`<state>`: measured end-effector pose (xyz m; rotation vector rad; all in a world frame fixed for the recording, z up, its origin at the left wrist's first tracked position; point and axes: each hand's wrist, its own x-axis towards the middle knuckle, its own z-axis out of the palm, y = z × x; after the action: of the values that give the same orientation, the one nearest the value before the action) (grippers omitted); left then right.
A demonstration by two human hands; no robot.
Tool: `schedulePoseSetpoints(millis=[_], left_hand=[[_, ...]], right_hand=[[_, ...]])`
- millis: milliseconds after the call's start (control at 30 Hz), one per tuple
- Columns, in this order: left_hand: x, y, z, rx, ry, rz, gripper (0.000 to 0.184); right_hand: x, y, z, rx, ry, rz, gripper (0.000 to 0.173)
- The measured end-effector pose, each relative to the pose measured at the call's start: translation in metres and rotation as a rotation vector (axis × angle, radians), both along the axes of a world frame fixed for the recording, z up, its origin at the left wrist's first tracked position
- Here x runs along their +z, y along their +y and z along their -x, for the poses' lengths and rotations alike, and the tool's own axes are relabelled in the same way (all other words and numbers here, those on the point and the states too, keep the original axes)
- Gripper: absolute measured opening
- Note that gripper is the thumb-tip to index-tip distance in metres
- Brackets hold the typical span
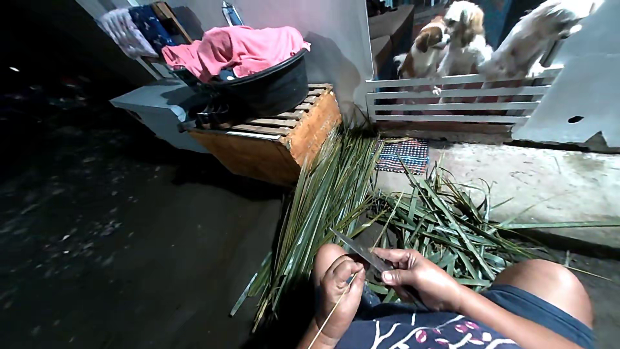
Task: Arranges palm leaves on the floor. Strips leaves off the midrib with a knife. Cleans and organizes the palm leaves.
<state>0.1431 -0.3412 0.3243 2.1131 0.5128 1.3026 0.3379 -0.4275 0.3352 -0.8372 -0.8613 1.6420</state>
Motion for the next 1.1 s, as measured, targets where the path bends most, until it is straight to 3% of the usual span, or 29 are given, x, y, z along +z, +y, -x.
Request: schedulePoseSetpoints(millis=[167, 300, 600, 767, 900, 1000, 1100], left_hand=[[-0.004, -0.001, -0.001, 0.042, -0.017, 0.034, 0.005], [-0.001, -0.008, -0.005, 0.021, -0.093, 0.179, 0.005], [0.004, -0.01, 0.007, -0.059, -0.172, 0.257, 0.006], [-0.006, 0.0, 0.002, -0.05, -0.126, 0.26, 0.006], [-0.008, 0.009, -0.005, -0.017, 0.058, -0.06, 0.005], [-0.005, 0.016, -0.005, -0.033, 0.124, -0.285, 0.009], [-0.001, 0.017, -0.004, -0.087, 0.136, -0.318, 0.011]], right_hand=[[0.001, 0.004, 0.001, -0.04, -0.12, -0.04, 0.055], [-0.003, 0.009, 0.002, -0.123, -0.224, -0.072, 0.056], [-0.029, 0.025, -0.042, -0.512, -0.07, 0.223, 0.046], [-0.011, 0.008, -0.023, -0.243, -0.091, 0.12, 0.051], [0.004, 0.002, -0.009, -0.026, -0.066, 0.095, 0.053], [0.006, 0.001, -0.007, 0.003, -0.019, 0.132, 0.05], [0.002, 0.002, -0.01, -0.035, 0.033, 0.165, 0.049]])
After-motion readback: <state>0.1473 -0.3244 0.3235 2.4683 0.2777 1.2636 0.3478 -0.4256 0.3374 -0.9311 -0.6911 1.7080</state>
